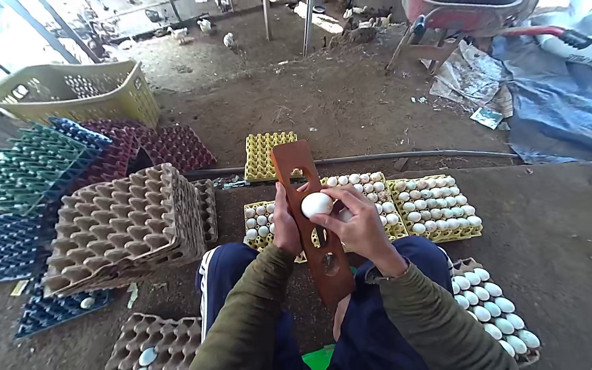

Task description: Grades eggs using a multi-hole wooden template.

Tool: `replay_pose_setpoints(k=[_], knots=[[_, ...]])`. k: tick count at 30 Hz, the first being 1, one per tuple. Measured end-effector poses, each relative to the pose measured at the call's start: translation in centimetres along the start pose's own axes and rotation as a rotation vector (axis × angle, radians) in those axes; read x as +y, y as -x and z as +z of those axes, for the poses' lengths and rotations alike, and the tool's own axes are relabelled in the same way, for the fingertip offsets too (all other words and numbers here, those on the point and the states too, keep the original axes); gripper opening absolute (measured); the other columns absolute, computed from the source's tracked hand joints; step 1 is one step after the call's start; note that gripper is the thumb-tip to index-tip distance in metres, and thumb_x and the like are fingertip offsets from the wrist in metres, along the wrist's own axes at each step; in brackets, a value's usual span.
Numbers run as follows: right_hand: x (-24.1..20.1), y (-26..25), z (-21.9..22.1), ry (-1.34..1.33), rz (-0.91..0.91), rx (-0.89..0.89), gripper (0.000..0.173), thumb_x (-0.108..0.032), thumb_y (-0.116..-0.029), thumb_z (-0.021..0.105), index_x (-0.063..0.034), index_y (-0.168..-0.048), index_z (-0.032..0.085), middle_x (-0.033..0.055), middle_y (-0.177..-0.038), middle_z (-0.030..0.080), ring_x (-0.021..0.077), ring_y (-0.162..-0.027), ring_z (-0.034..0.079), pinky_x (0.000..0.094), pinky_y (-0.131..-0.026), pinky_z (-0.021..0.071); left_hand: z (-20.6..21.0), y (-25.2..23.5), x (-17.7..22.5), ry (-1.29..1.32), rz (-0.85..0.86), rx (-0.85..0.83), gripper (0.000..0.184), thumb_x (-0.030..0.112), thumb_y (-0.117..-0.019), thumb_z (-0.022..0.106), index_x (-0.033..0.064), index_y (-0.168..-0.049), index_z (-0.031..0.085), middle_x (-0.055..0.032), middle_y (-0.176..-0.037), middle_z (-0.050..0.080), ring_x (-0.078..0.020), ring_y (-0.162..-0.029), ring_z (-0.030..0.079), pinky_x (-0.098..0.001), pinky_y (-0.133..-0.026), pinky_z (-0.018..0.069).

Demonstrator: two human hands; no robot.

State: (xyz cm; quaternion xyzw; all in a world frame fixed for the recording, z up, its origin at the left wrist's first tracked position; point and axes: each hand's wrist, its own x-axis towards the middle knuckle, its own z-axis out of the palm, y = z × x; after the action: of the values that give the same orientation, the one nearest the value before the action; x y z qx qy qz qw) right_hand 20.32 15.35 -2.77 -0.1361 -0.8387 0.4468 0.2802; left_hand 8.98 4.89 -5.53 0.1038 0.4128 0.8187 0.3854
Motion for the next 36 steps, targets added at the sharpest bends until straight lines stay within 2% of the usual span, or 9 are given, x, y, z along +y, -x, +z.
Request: replay_pose_setpoints(k=[2,5,9,13,20,25,31,33,36], knots=[[-0.5,0.2,-1.2,-0.422,0.199,0.000,0.037,-0.027,-0.0940,0.072,-0.0034,-0.122,0.068,0.0021,-0.091,0.071,0.0077,-0.074,0.068,0.0252,-0.069,0.0601,0.4,-0.2,0.2,0.035,0.027,0.005,0.087,0.057,-0.1045,-0.002,0.0036,-0.126,0.063,-0.0155,-0.106,0.073,-0.0237,-0.097,0.071,-0.0415,-0.082,0.0606],[-0.2,1.3,-2.6,-1.002,0.335,-0.074,0.043,-0.043,-0.1044,0.053,-0.0035,-0.117,0.063,0.0064,-0.077,0.069,0.0128,-0.062,0.067,0.0284,-0.062,0.0605,0.6,-0.6,0.2,0.116,0.033,-0.024,0.090,0.058,-0.1038,-0.004,0.0010,-0.121,0.063,-0.0188,-0.103,0.074,-0.0291,-0.094,0.073,-0.0449,-0.079,0.0617],[0.7,2.8,-3.2,-1.372,0.237,-0.098,0.059,-0.059,-0.1040,0.041,-0.0081,-0.123,0.064,0.0086,-0.101,0.074,0.0081,-0.065,0.066,0.0210,-0.059,0.0545,0.9,-1.2,-0.3,0.120,0.017,-0.113,0.098,0.061,-0.0990,-0.012,-0.0013,-0.127,0.059,-0.0239,-0.112,0.071,-0.0344,-0.098,0.071,-0.0474,-0.082,0.0602],[1.0,3.9,-4.3,-1.662,0.099,-0.109,0.053,-0.054,-0.1020,0.050,-0.0106,-0.128,0.065,0.0120,-0.119,0.073,0.0075,-0.065,0.066,0.0190,-0.057,0.0524,1.4,-1.5,-1.0,0.111,-0.006,-0.114,0.097,0.062,-0.0993,-0.011,0.0012,-0.129,0.058,-0.0242,-0.113,0.071,-0.0366,-0.100,0.071,-0.0516,-0.083,0.0596],[0.4,7.2,-6.6,-1.908,-0.131,-0.073,0.043,-0.041,-0.0992,0.059,-0.0071,-0.125,0.066,0.0086,-0.107,0.075,0.0091,-0.063,0.069,0.0182,-0.054,0.0537,1.9,-2.1,-2.1,0.121,-0.022,-0.214,0.101,0.065,-0.0962,-0.014,0.0036,-0.130,0.058,-0.0230,-0.115,0.070,-0.0352,-0.101,0.070,-0.0502,-0.082,0.0598],[1.1,11.2,-10.2,-1.872,-0.291,0.020,0.039,-0.035,-0.0997,0.057,-0.0061,-0.125,0.066,0.0059,-0.084,0.075,0.0109,-0.057,0.069,0.0199,-0.053,0.0556,2.3,-2.4,-3.0,0.119,-0.014,-0.288,0.100,0.066,-0.0943,-0.016,0.0032,-0.132,0.052,-0.0231,-0.119,0.069,-0.0358,-0.107,0.069,-0.0516,-0.085,0.0594],[0.4,19.6,-14.3,-1.529,-0.313,0.341,0.052,-0.049,-0.1018,0.051,-0.0126,-0.138,0.060,0.0117,-0.121,0.073,0.0047,-0.050,0.061,0.0156,-0.047,0.0498,0.3,-5.2,-4.9,0.070,-0.062,-0.594,0.095,0.073,-0.0937,-0.001,0.0079,-0.134,0.054,-0.0148,-0.126,0.065,-0.0287,-0.115,0.064,-0.0466,-0.094,0.0556],[-0.5,24.6,-16.0,-1.250,-0.205,0.550,0.050,-0.053,-0.1018,0.050,-0.0202,-0.138,0.058,0.0080,-0.125,0.071,0.0029,-0.050,0.058,0.0154,-0.045,0.0478,-0.1,-7.2,-5.6,0.129,-0.165,-0.807,0.058,0.054,-0.1024,0.041,0.0095,-0.137,0.055,-0.0079,-0.132,0.061,-0.0226,-0.121,0.061,-0.0382,-0.102,0.0530],[-2.9,33.6,-18.4,-0.774,0.132,0.848,0.050,-0.053,-0.1008,0.051,-0.0280,-0.144,0.048,0.0074,-0.127,0.067,0.0060,-0.053,0.056,0.0172,-0.044,0.0461,2.6,-6.1,-4.9,-0.021,-0.217,-0.682,0.029,0.018,-0.1098,0.037,0.0054,-0.120,0.061,-0.0066,-0.116,0.069,-0.0157,-0.106,0.069,-0.0268,-0.093,0.0579]])
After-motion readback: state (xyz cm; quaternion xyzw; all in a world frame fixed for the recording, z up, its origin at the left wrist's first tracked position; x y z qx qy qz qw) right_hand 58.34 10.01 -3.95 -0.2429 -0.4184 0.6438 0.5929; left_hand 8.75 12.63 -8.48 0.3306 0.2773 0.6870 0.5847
